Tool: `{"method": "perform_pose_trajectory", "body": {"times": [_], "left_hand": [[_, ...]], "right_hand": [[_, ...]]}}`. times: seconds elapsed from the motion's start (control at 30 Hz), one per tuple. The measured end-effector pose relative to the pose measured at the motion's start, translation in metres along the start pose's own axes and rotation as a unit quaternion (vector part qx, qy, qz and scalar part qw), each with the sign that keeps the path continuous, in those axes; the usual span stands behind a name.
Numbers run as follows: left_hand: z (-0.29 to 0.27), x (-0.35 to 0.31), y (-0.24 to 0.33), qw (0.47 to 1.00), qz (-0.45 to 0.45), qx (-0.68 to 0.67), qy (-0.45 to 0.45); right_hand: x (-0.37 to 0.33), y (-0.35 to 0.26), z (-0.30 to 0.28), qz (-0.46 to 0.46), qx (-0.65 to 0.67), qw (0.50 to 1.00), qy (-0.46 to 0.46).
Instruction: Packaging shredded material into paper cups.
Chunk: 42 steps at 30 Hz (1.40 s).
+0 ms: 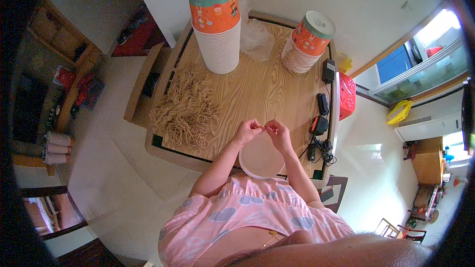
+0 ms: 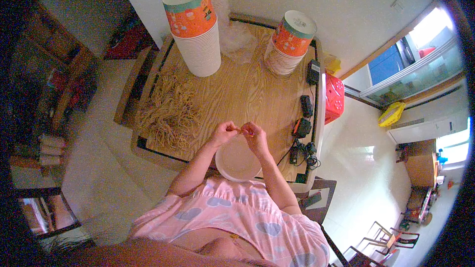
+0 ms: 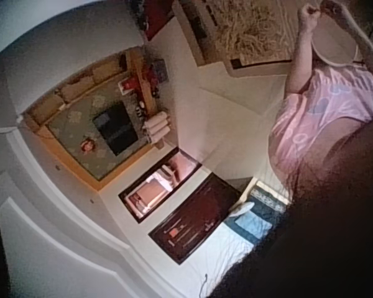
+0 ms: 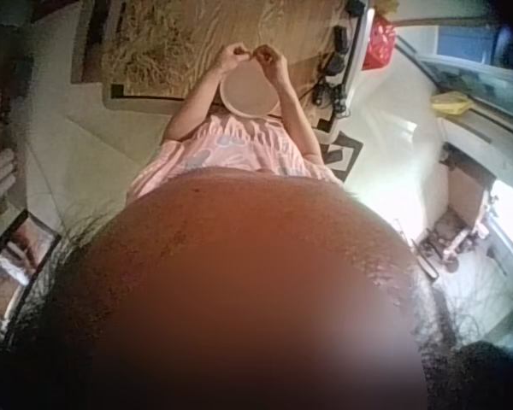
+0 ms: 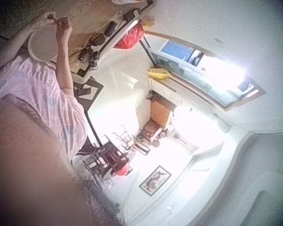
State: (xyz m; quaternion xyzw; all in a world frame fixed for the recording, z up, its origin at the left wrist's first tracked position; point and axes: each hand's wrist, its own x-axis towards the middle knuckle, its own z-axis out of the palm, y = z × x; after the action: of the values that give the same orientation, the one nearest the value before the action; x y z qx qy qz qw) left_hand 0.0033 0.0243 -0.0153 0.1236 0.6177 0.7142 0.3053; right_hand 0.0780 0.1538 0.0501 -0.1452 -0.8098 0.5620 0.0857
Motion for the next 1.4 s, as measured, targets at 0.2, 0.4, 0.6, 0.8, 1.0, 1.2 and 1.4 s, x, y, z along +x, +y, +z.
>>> {"method": "perform_pose_trajectory", "body": {"times": [0.2,0.4,0.6,0.8,1.0,1.2,1.4], "left_hand": [[-0.003,-0.002,-0.001,0.998,0.019,0.055,0.006],[0.014,-0.02,0.035,0.951,0.124,0.274,0.064],[0.019,-0.027,0.048,0.899,0.199,0.378,0.093],[0.02,-0.026,0.039,0.902,0.209,0.362,0.111],[0.006,-0.017,0.017,0.995,0.043,0.075,0.052],[0.004,-0.016,0.014,0.997,0.037,0.058,0.039],[0.005,-0.016,0.011,0.985,0.044,0.157,0.058]], "right_hand": [[0.0,0.0,0.001,-0.013,-0.024,1.0,0.001],[0.002,0.016,0.004,0.011,-0.008,0.999,0.042],[0.007,0.017,0.001,0.091,-0.015,0.996,-0.018],[0.009,0.007,-0.004,0.108,-0.008,0.991,-0.081],[0.005,0.015,-0.001,0.065,0.057,0.995,-0.057],[0.005,0.024,0.002,0.068,-0.019,0.996,-0.049],[0.004,0.01,0.001,0.073,-0.023,0.997,-0.033]]}}
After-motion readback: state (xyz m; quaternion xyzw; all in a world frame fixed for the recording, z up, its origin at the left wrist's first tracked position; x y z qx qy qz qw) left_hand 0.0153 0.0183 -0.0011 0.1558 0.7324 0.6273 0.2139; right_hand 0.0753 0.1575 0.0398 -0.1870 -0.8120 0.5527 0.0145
